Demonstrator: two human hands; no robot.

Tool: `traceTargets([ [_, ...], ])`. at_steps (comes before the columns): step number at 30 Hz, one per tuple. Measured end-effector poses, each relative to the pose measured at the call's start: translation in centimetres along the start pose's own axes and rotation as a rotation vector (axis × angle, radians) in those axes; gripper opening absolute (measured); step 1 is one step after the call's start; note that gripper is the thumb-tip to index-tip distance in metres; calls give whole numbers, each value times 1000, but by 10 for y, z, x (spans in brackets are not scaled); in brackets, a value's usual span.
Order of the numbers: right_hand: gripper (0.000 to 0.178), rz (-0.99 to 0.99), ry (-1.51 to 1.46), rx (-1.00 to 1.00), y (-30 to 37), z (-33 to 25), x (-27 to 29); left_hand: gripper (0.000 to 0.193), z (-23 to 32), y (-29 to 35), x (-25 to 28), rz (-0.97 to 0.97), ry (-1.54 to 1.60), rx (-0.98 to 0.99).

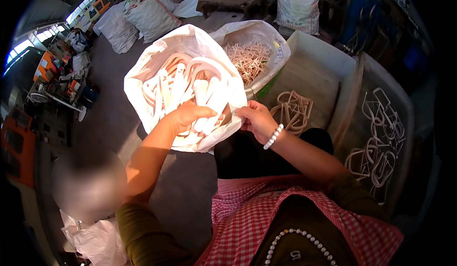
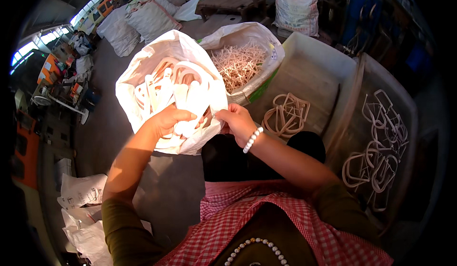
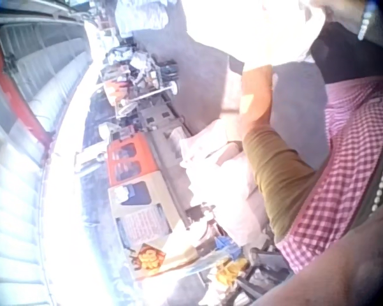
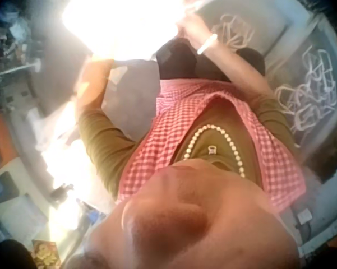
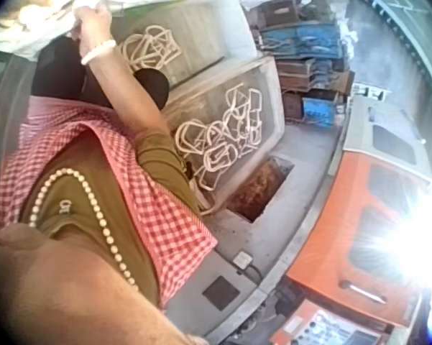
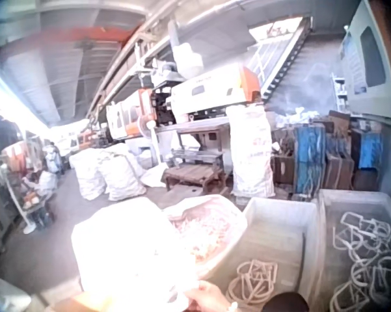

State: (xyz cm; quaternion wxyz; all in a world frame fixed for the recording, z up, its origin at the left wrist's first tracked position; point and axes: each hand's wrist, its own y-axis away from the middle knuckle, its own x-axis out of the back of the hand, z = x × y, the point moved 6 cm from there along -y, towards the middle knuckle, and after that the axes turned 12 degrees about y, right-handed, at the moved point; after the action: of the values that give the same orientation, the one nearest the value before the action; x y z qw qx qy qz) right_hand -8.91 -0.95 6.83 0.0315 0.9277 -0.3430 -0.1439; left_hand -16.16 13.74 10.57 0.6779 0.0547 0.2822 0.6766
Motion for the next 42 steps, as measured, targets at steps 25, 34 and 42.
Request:
traceTargets([
  [25,44,101,255,140,-25,-81,52,69,94,71,-16,770,-1005,-531],
  [34,20,42,201,175,-97,-111,51,42,15,119,135,1100,-484,-619],
  [42,19,87,203,581,-181,-192,19,42,61,149,145,1026,217,-723],
])
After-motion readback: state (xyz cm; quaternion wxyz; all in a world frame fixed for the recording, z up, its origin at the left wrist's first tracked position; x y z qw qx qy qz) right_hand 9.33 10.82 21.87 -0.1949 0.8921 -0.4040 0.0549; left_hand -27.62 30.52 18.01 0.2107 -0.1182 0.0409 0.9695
